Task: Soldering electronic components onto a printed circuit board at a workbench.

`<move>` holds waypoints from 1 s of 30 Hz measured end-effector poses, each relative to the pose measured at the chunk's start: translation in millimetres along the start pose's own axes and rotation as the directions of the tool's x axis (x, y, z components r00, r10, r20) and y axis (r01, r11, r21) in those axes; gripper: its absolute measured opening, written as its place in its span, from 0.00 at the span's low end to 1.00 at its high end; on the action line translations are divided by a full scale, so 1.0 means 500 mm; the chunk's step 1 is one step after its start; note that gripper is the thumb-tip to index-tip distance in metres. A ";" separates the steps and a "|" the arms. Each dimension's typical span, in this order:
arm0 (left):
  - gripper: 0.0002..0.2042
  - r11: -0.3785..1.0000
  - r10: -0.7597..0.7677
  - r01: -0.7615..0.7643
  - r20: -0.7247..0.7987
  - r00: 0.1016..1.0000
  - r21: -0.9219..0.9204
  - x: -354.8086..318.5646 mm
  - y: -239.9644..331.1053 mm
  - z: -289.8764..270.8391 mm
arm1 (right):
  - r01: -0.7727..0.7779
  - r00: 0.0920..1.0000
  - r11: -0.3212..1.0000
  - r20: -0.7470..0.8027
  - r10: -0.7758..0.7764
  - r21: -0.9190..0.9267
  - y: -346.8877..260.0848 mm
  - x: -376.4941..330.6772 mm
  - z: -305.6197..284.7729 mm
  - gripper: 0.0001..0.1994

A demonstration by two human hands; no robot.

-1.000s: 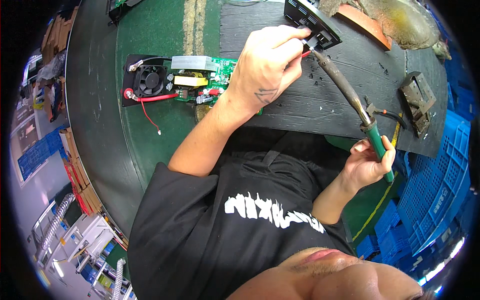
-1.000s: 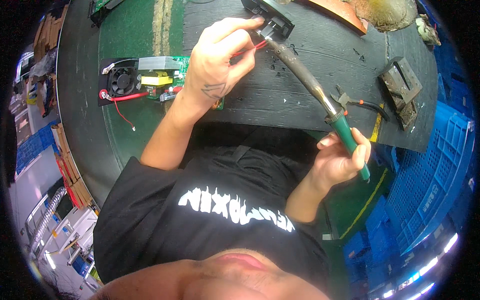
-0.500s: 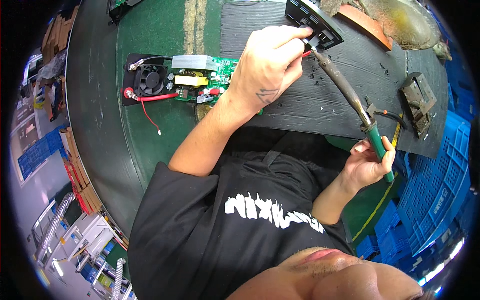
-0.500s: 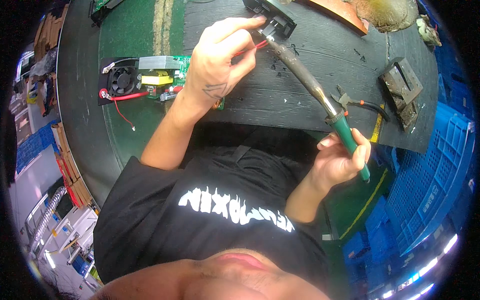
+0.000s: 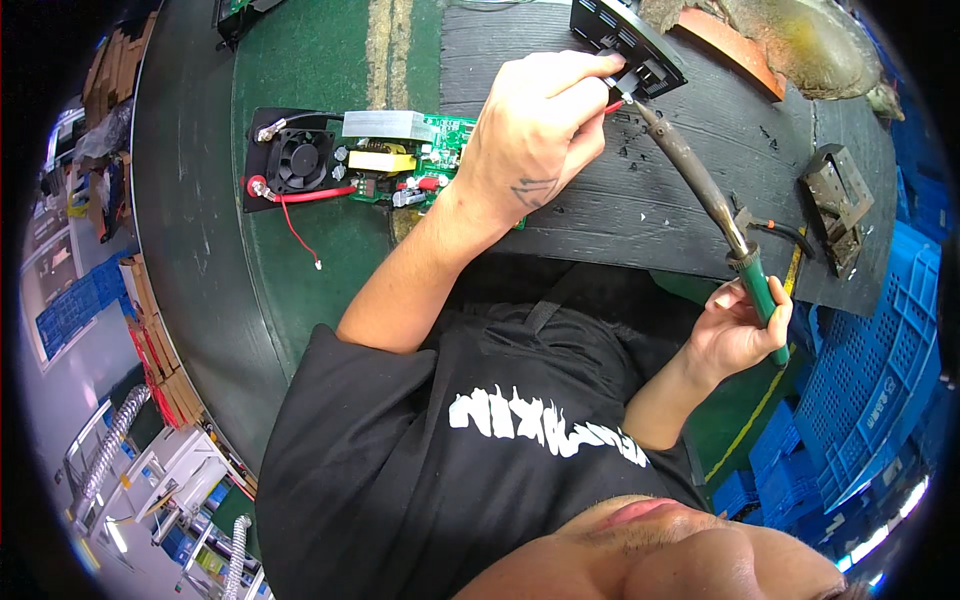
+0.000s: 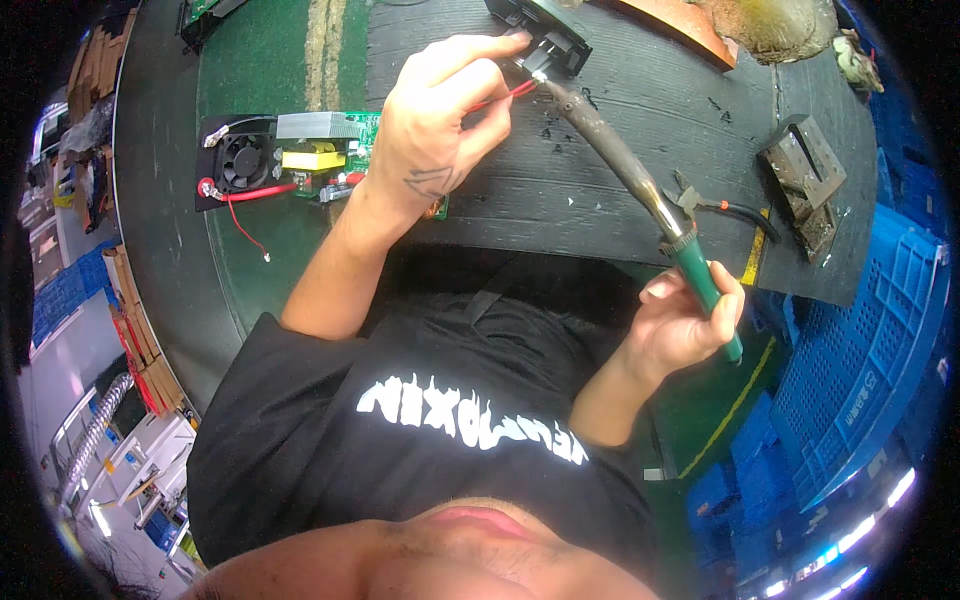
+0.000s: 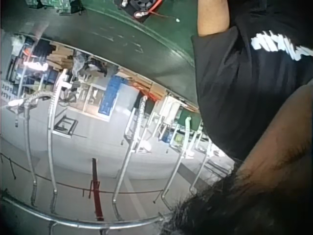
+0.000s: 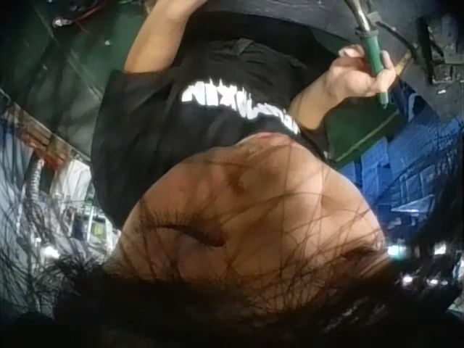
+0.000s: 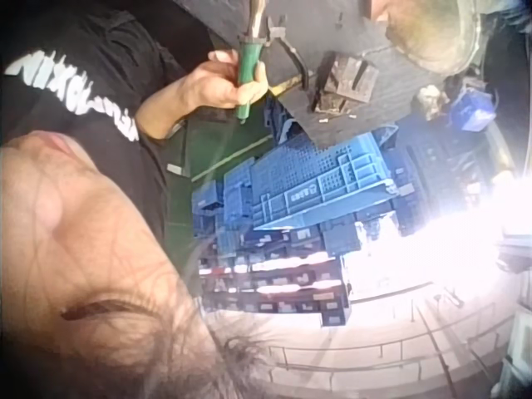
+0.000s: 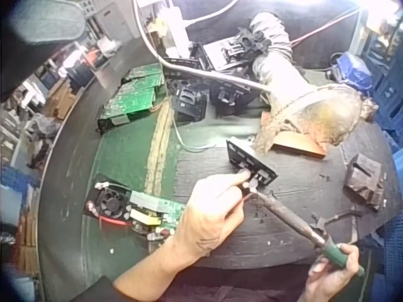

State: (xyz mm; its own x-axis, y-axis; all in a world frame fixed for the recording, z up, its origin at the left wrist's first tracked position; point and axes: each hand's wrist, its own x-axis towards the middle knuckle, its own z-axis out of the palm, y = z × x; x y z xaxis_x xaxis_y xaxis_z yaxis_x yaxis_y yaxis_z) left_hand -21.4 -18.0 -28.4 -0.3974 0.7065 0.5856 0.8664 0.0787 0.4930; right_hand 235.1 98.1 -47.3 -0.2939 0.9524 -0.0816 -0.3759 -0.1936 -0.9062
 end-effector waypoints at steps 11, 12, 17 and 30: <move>0.06 1.000 -0.011 0.011 0.000 1.000 0.025 -0.002 0.001 0.000 | -0.029 0.996 0.999 -0.085 0.032 0.036 0.002 0.007 -0.010 0.20; 0.06 1.000 -0.005 0.005 -0.002 1.000 0.025 -0.001 0.001 0.000 | -0.030 0.996 0.999 -0.085 0.033 0.036 0.002 0.008 -0.011 0.20; 0.06 1.000 -0.012 0.012 -0.004 1.000 0.022 -0.002 0.000 0.002 | -0.032 0.997 0.999 -0.067 0.034 0.028 0.006 0.011 -0.017 0.20; 0.06 1.000 -0.025 0.025 0.000 1.000 -0.005 -0.003 0.002 -0.002 | -0.015 0.997 0.999 -0.078 0.019 0.052 0.000 0.008 -0.013 0.19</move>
State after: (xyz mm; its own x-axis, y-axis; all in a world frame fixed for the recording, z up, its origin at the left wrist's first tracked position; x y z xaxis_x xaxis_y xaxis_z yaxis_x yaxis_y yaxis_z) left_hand -20.2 -19.4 -28.0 -0.4190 0.7044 0.5729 0.8546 0.0929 0.5109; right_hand 239.8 103.4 -50.3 -0.2315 0.9641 -0.1304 -0.4164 -0.2194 -0.8823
